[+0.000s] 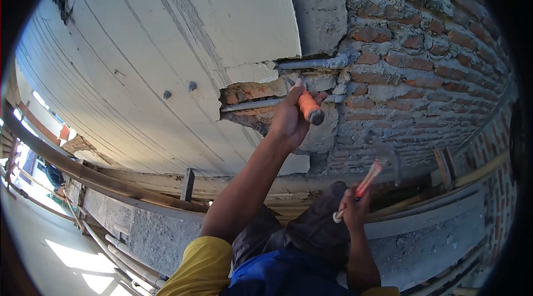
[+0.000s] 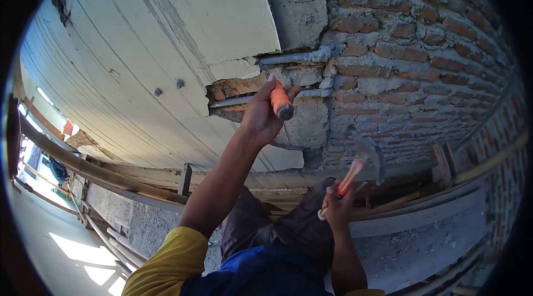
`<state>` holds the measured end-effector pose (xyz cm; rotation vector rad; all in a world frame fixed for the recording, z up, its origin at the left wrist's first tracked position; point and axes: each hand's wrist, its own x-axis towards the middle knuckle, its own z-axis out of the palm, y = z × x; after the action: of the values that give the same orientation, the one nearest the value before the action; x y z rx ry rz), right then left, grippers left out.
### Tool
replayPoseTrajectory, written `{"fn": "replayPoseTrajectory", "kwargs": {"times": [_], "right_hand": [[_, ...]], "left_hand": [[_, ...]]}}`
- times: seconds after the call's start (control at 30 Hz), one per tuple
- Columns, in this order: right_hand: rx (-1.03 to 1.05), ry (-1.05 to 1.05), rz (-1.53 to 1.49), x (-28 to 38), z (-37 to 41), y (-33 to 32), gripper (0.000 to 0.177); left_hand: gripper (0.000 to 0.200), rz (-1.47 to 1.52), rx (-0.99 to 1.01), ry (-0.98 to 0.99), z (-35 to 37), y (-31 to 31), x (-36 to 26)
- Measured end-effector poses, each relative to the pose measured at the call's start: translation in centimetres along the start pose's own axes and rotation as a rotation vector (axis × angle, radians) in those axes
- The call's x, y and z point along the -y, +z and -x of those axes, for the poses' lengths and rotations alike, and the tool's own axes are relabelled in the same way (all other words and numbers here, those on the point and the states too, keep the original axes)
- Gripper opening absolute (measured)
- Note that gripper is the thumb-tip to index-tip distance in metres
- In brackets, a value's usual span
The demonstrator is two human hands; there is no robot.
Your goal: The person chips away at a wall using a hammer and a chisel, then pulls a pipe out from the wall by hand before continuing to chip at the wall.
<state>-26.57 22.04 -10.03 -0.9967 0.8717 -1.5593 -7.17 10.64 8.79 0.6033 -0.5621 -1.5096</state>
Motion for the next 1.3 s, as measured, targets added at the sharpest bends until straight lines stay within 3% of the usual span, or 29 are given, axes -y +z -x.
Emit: {"fn": "replayPoseTrajectory", "kwargs": {"times": [0.23, 0.3, 0.47, 0.57, 0.6, 0.67, 0.7, 0.8, 0.9, 1.0, 1.1, 1.2, 1.3], "right_hand": [[-0.047, -0.520, 0.007, 11.3, -1.5, 3.1, 0.048], [-0.144, -0.698, 0.008, 14.8, -1.5, 5.1, 0.052], [-0.124, -1.153, -0.156, 19.8, -0.9, 9.0, 0.041], [0.066, -1.057, -0.019, 17.1, -1.7, 11.3, 0.029], [0.005, -0.881, 0.015, 12.0, -2.9, 9.6, 0.023], [0.047, -0.512, 0.467, 9.4, -4.1, 9.4, 0.015], [0.155, -0.302, 0.871, 11.7, -4.5, 11.2, 0.014], [-0.026, -0.146, 0.381, 14.7, -3.4, 11.8, 0.013], [-0.003, -0.632, -0.034, 18.1, -3.9, 12.9, 0.012], [-0.047, -0.903, -0.105, 18.9, -4.8, 14.5, 0.013], [-0.024, -0.620, 0.625, 12.1, -7.3, 10.9, 0.012], [0.081, -0.212, 0.727, 14.0, -6.0, 12.0, 0.012], [0.021, -0.083, 0.391, 15.3, -3.5, 12.2, 0.013]], "left_hand": [[0.026, 0.163, -0.051, 0.008, -3.7, -0.3, -1.7], [0.022, 0.210, -0.051, -0.033, -4.2, -0.4, -1.8], [0.019, 0.420, -0.059, 0.018, -5.2, 1.5, -2.6], [0.017, 0.503, -0.097, 0.045, -5.6, 2.3, -3.1], [0.017, 0.516, -0.104, 0.047, -5.8, 2.4, -3.1], [0.018, 0.555, -0.114, 0.030, -6.3, 2.5, -3.0], [0.018, 0.584, -0.114, 0.021, -6.7, 2.4, -3.1], [0.018, 0.610, -0.136, 0.024, -7.1, 2.8, -3.5], [0.017, 0.616, -0.149, 0.056, -7.3, 3.5, -3.5], [0.017, 0.614, -0.167, 0.070, -7.4, 3.7, -3.4], [0.017, 0.621, -0.139, 0.059, -7.7, 3.4, -3.2], [0.017, 0.609, -0.142, 0.063, -7.4, 3.4, -2.6], [0.017, 0.601, -0.172, 0.069, -7.1, 3.4, -2.3]]}}
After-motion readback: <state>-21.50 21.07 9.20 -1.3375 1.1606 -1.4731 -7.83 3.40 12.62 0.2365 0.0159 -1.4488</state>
